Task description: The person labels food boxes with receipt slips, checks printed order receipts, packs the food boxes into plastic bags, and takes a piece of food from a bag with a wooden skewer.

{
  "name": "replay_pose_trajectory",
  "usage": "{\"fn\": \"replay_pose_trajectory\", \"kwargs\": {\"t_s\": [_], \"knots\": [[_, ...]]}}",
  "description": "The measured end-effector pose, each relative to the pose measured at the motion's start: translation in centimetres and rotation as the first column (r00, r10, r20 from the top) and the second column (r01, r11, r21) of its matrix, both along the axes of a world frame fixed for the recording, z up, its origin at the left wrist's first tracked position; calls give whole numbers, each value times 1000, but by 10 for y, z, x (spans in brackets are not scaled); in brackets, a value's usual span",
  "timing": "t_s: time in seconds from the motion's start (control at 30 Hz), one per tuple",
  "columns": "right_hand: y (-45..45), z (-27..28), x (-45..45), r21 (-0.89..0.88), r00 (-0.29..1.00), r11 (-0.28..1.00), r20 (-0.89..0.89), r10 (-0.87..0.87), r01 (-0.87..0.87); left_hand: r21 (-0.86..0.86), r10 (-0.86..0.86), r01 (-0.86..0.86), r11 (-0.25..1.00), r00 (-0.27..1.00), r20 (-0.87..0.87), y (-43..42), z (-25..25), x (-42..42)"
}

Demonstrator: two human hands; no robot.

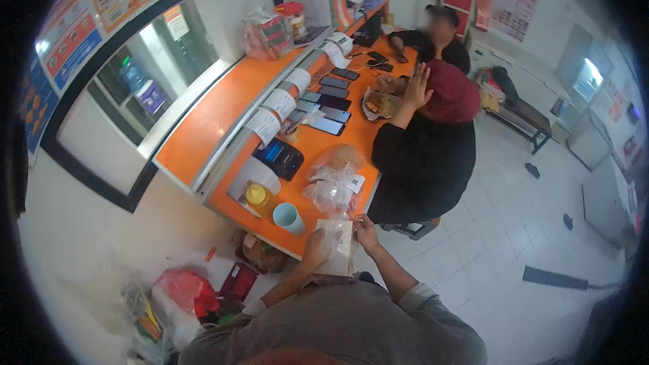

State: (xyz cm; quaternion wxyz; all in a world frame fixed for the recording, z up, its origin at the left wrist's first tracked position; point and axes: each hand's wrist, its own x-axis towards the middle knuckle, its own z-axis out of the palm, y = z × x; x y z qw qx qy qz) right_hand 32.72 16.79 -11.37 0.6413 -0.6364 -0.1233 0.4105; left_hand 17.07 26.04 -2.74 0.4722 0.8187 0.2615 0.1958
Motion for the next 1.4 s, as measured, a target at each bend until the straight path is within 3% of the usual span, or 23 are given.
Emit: {"fn": "replay_pose_trajectory", "kwargs": {"t_s": [0.03,0.1,0.17,0.2,0.23,0.3,0.33,0.37,0.43,0.47,0.57,0.67,0.73,0.83,0.87,0.97,1.07,1.17,1.23,1.3,1.4], "knots": [[2,-4,-3,16,998,999,52,-36,35,58,-50,50,997,999,3,2,-3,-2],[6,-20,-6,44,982,994,154,-106,101,342,-212,175,923,974,75,12,-29,-7],[13,-31,-8,111,966,977,168,-199,182,309,-255,226,924,965,55,18,-35,-8],[14,-37,-10,143,955,965,170,-243,220,137,-225,223,965,974,-1,21,-27,-3],[14,-41,-12,166,894,944,309,-324,285,-35,-204,201,979,977,-70,25,-19,0],[11,-45,-10,228,692,892,567,-448,390,64,-383,381,922,924,13,36,-21,-6],[3,-20,-15,226,571,839,644,-509,494,157,-488,474,866,870,67,45,-30,-9],[-6,12,-23,173,576,884,700,-421,435,254,-588,549,797,801,112,52,-34,-11],[-23,65,-42,50,575,948,785,-231,313,127,-554,543,830,828,88,58,-28,-19],[-30,75,-49,-75,646,985,762,-46,158,61,-538,535,843,840,67,58,-24,-26],[-32,75,-65,-147,589,989,801,108,19,286,-561,582,761,812,-160,64,3,-29],[-32,60,-59,-121,509,989,848,150,-90,597,-650,492,634,757,66,70,7,-23],[-32,60,-59,-89,473,989,871,135,-119,495,-613,523,694,790,25,70,-11,-26],[-35,68,-52,-142,554,975,804,215,-173,353,-535,515,781,843,-46,70,-20,-28],[-35,69,-52,-56,586,983,796,151,-177,310,-506,501,808,860,-73,70,-20,-28],[-37,67,-58,-115,637,983,750,179,-141,304,-453,438,846,891,-20,66,-29,-27],[-40,79,-68,-371,943,906,174,283,-203,-155,-425,423,893,905,19,58,-15,-25],[-39,87,-75,-118,948,963,-241,208,-241,-439,-341,355,825,933,113,59,-20,-26],[-32,82,-79,36,946,986,-279,167,-164,-552,-346,335,764,934,89,65,-32,-31],[-20,70,-83,38,983,999,-179,-28,36,-633,-332,140,761,923,-194,66,-47,-31],[-10,70,-88,-6,990,991,-43,-135,135,-740,-363,234,631,932,-14,64,-47,-32]]}}
